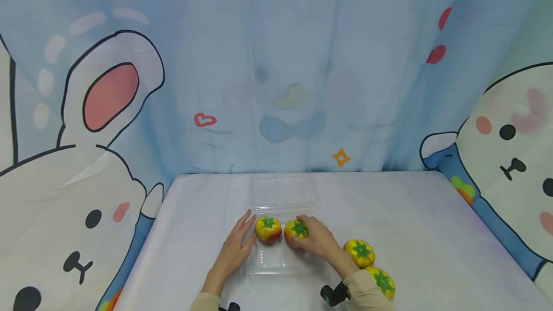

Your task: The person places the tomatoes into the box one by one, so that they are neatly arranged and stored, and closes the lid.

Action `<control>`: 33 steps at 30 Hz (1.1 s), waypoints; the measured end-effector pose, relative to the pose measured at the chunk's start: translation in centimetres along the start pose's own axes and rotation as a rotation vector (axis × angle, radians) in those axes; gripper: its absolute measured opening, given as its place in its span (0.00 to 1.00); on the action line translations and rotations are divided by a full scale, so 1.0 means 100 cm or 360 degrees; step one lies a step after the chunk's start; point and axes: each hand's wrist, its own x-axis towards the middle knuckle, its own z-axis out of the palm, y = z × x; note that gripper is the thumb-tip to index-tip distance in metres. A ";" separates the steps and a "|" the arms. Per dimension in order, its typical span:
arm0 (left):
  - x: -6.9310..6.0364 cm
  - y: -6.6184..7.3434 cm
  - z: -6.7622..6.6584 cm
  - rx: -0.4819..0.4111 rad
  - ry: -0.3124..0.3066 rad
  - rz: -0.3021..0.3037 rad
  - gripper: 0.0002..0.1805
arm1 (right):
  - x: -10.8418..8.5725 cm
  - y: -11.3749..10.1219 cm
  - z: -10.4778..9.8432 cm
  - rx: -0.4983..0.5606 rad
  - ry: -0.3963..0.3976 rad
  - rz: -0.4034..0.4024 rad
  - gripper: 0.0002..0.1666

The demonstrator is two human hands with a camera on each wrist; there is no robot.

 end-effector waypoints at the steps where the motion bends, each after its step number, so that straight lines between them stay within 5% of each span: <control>1: 0.000 0.000 0.000 0.0003 0.0004 0.0010 0.27 | -0.001 0.000 0.000 0.0003 0.0003 0.0005 0.36; 10: 0.000 0.002 0.001 -0.0001 0.0027 0.0067 0.27 | -0.005 -0.002 -0.006 0.0003 0.0044 -0.0023 0.38; 21: 0.000 0.002 0.001 -0.0008 0.0056 0.0095 0.27 | -0.020 -0.004 -0.038 0.0000 0.0161 -0.0118 0.35; 33: -0.001 0.003 0.000 -0.0027 0.0076 0.0126 0.26 | -0.051 0.032 -0.086 -0.0176 0.0314 -0.0104 0.33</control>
